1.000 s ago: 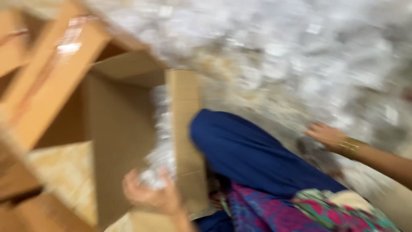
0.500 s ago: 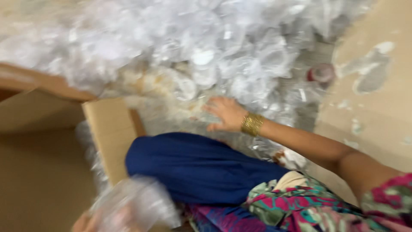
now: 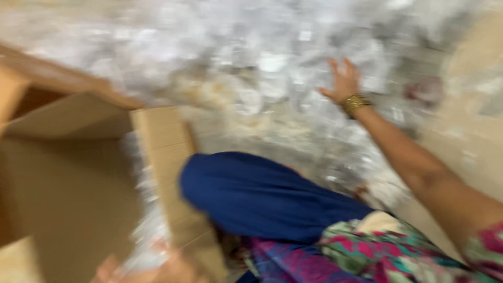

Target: The person sits on the floor and packs plastic-wrapped items one at a time into an open cardboard box, arranging them inside. They also seal a closed cardboard box using a roll of tape before continuing to fill the open box.

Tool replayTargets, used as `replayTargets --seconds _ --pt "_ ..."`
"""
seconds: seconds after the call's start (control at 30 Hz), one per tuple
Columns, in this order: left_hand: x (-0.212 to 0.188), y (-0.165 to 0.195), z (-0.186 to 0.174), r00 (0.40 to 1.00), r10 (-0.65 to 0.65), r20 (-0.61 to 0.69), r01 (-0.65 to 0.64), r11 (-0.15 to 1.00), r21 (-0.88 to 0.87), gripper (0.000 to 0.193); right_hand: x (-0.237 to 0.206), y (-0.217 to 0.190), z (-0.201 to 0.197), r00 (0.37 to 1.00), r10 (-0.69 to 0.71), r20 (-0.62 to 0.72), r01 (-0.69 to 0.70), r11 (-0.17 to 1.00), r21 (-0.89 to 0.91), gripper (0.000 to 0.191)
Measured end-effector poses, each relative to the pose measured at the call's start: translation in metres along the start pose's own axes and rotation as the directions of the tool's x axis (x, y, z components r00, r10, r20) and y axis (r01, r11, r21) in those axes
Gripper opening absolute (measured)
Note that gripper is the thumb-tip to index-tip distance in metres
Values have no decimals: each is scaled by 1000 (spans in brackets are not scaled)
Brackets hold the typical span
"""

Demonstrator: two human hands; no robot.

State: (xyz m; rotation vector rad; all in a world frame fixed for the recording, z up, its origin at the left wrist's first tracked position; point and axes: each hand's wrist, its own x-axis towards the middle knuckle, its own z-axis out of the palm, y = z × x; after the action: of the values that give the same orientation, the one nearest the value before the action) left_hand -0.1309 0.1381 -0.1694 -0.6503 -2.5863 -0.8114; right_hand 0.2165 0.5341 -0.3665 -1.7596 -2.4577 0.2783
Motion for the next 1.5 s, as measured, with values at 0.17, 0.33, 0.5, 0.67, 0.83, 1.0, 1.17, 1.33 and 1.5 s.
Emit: replayTargets --seconds 0.17,0.33,0.5,0.67,0.83,1.0,1.17,1.33,1.5 --pt "-12 66 -2 972 223 79 -194 942 -275 38 14 -50 -26 973 -9 229 51 983 -177 108" --pt "-15 151 -9 894 183 409 181 688 -703 66 -46 -146 -82 903 -391 -177 419 715 560 101" --pt "-6 142 0 914 208 348 119 681 -722 79 -66 -192 -64 617 -759 -207 597 281 751 99" --pt "9 17 -21 969 -224 107 247 830 -500 75 -15 -144 -8 917 -93 388 140 985 -96 101" --pt "12 -67 -43 899 -429 87 432 902 -19 93 -42 -106 31 949 -134 287 157 986 -60 104" --pt "1 -18 -35 949 -296 -110 305 949 76 95 -50 -125 14 918 -246 311 267 963 -27 109" --pt "-9 94 -27 967 -47 252 195 770 -607 75 -81 -176 -58 929 -333 -161 368 785 499 119" --pt "-6 143 -19 882 153 445 223 697 -682 80 -113 -206 -81 624 -708 -331 626 199 754 107" --pt "10 57 -28 926 -295 233 376 724 -579 69 -93 -160 -17 764 -442 470 420 894 158 104"
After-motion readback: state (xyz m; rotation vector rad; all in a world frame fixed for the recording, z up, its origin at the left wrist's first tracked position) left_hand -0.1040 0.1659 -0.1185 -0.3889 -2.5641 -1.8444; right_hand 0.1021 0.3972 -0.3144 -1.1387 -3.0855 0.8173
